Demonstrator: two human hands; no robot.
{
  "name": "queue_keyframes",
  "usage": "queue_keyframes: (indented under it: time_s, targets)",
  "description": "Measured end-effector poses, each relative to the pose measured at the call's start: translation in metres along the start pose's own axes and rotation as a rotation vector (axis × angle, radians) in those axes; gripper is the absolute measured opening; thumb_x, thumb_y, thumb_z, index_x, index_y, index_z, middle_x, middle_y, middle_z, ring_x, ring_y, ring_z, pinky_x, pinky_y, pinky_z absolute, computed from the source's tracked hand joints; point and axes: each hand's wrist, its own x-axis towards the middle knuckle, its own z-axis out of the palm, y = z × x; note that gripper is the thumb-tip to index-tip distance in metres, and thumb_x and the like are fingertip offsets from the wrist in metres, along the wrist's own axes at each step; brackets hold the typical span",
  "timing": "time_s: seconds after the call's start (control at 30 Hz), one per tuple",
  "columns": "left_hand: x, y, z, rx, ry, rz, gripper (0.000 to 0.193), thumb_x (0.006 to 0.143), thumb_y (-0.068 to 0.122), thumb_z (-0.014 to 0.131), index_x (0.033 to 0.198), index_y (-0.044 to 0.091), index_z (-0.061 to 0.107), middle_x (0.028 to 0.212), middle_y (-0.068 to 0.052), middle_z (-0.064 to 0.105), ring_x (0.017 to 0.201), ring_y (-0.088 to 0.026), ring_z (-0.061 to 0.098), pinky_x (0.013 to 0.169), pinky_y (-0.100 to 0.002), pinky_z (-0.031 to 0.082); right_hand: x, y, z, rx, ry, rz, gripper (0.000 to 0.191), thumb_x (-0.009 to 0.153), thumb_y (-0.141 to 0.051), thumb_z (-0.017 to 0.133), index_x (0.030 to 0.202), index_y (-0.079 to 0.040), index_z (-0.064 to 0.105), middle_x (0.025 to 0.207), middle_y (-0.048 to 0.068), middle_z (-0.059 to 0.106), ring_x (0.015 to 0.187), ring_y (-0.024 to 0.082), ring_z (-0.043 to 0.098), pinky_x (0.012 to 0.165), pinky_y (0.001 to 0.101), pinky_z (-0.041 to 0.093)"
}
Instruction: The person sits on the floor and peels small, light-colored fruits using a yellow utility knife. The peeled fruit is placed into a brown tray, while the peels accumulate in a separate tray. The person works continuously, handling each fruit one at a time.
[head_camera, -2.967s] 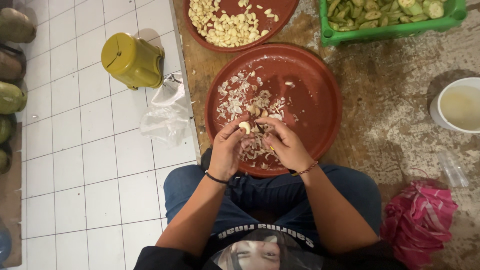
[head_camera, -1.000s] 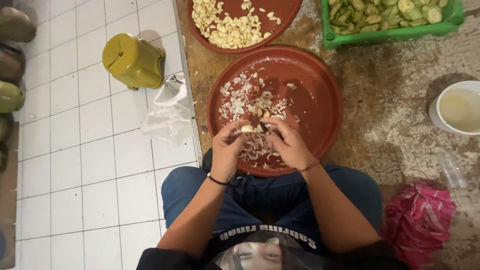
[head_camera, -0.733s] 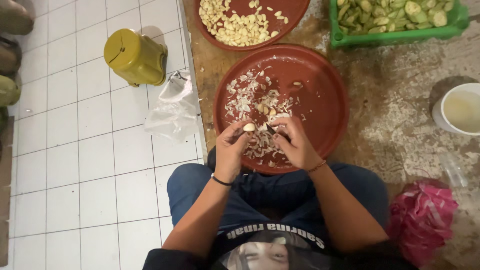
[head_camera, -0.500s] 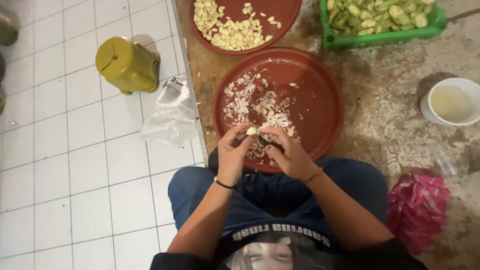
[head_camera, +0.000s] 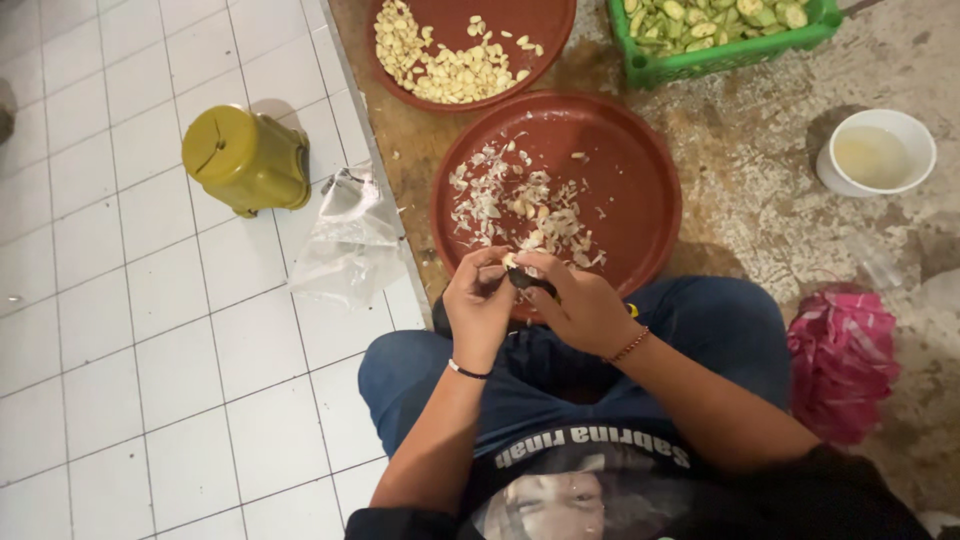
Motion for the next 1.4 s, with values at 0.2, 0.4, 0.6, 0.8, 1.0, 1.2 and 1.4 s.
queue_keyframes:
  time_s: [0.2, 0.4, 0.6, 0.8, 1.0, 1.2, 1.4]
  targets:
    - [-0.008, 0.019, -0.021, 0.152, 0.054, 0.033, 0.031, 0.088, -0.009, 0.069, 0.116, 0.002, 0.071, 0.089, 0.003, 0.066, 0.078, -0.001, 0.060, 0.068, -0.016, 0.050, 0.004, -0.025, 0.009, -0.108, -0.036, 0.009, 0.039, 0.097, -0.019, 0.063, 0.136, -0.015, 0.057, 0.122, 0.014, 0.072, 0.102, 0.034, 0.072, 0.081, 0.0419, 0.058]
    - [-0.004, 0.027, -0.029, 0.226, 0.084, 0.040, 0.027, 0.088, -0.006, 0.072, 0.113, 0.003, 0.073, 0.084, 0.005, 0.065, 0.074, -0.001, 0.058, 0.066, -0.016, 0.048, 0.012, -0.029, 0.014, -0.039, -0.065, 0.040, 0.036, 0.097, -0.016, 0.063, 0.133, -0.013, 0.062, 0.120, 0.015, 0.072, 0.104, 0.035, 0.071, 0.083, 0.0420, 0.058]
    - [0.003, 0.023, -0.033, 0.139, 0.016, 0.052, 0.028, 0.088, -0.007, 0.071, 0.115, 0.001, 0.072, 0.097, 0.001, 0.067, 0.083, -0.002, 0.060, 0.071, -0.017, 0.049, 0.015, -0.018, 0.011, 0.193, -0.057, 0.025, 0.037, 0.098, -0.006, 0.060, 0.135, -0.008, 0.060, 0.122, 0.015, 0.072, 0.110, 0.029, 0.072, 0.089, 0.0376, 0.057]
    - [0.008, 0.009, -0.034, -0.221, -0.096, -0.097, 0.029, 0.093, -0.009, 0.064, 0.122, -0.003, 0.065, 0.110, -0.005, 0.072, 0.099, -0.010, 0.069, 0.085, -0.025, 0.058, 0.010, 0.000, 0.015, 0.435, -0.133, 0.309, 0.036, 0.101, -0.008, 0.058, 0.137, -0.010, 0.061, 0.081, 0.002, 0.062, 0.072, 0.008, 0.053, 0.066, 0.0249, 0.047]
    - [0.007, 0.004, -0.030, -0.417, -0.135, -0.105, 0.028, 0.093, -0.012, 0.065, 0.119, -0.003, 0.064, 0.119, -0.010, 0.068, 0.109, -0.019, 0.069, 0.092, -0.034, 0.060, 0.007, 0.018, 0.018, 0.757, -0.150, 0.310, 0.036, 0.106, -0.006, 0.051, 0.141, -0.008, 0.056, 0.076, -0.004, 0.052, 0.067, 0.003, 0.045, 0.059, 0.0209, 0.039]
    - [0.008, 0.003, -0.029, -0.531, -0.165, -0.120, 0.027, 0.093, -0.011, 0.064, 0.118, -0.002, 0.064, 0.124, -0.013, 0.066, 0.107, -0.022, 0.068, 0.094, -0.035, 0.060, 0.005, 0.025, 0.015, 0.763, -0.133, 0.353, 0.037, 0.106, -0.005, 0.050, 0.142, -0.009, 0.055, 0.073, -0.003, 0.051, 0.066, 0.004, 0.045, 0.059, 0.0212, 0.038]
    - [0.009, 0.005, -0.031, -0.628, -0.152, -0.210, 0.022, 0.096, -0.007, 0.065, 0.116, -0.001, 0.064, 0.127, -0.015, 0.066, 0.106, -0.020, 0.069, 0.095, -0.035, 0.060, 0.007, 0.025, 0.011, 0.751, -0.135, 0.317, 0.040, 0.105, -0.003, 0.049, 0.144, -0.009, 0.053, 0.077, -0.002, 0.053, 0.068, 0.005, 0.047, 0.062, 0.0234, 0.042]
